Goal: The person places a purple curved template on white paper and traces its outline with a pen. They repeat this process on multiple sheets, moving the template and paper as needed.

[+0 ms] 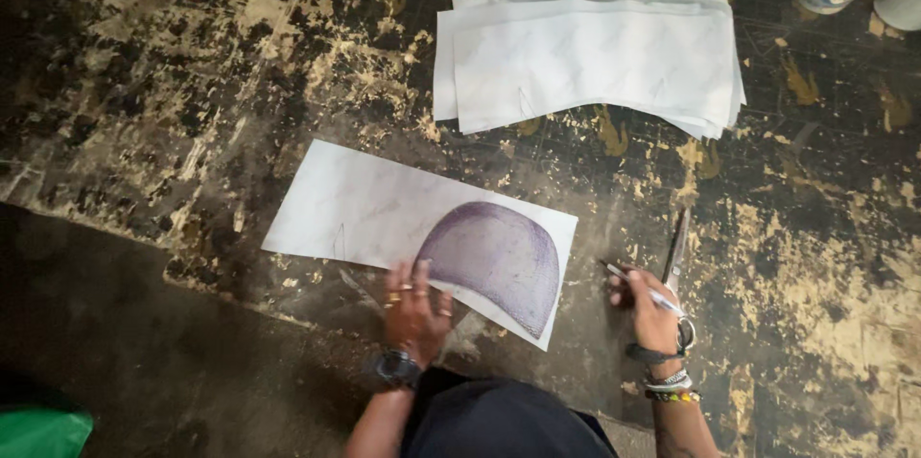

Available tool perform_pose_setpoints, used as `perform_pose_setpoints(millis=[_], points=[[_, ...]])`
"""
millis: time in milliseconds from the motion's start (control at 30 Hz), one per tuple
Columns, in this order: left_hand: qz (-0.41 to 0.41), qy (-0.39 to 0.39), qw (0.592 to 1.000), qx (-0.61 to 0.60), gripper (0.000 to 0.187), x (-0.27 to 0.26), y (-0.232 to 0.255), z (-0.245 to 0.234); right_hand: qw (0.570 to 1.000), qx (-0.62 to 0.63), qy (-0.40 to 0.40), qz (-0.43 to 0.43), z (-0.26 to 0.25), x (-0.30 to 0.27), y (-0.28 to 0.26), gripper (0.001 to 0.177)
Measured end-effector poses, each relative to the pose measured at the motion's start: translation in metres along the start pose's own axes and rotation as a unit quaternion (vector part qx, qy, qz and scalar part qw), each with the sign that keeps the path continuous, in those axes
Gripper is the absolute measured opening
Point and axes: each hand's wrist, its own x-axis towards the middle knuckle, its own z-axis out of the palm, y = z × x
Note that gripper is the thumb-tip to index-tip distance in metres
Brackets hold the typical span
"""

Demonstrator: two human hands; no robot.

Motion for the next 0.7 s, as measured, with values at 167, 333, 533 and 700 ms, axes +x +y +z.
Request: perform_pose_setpoints(millis=[167,333,533,700], points=[[0.086,-0.048,0.995,-0.031,0.070,0.000,0.046,0.010,0.997,-0.061,-0.016,-0.047,0.027,-0.012,-0.014,0.026],[0.068,-0.110,0.991,-0.031,0.079,0.011,0.077,0.013,0.993,-0.102,-0.023,-0.059,0.031,-0.018,-0.014,0.028],[0.048,-0.173,0.984,-0.016,0.077,0.020,0.086,0.008,0.993,-0.103,-0.024,-0.045,0.026,-0.019,-0.008,0.029],[0.056,-0.166,0.984,-0.010,0.078,0.019,0.082,0.011,0.995,-0.091,-0.018,-0.030,0.025,-0.015,0.000,0.030]])
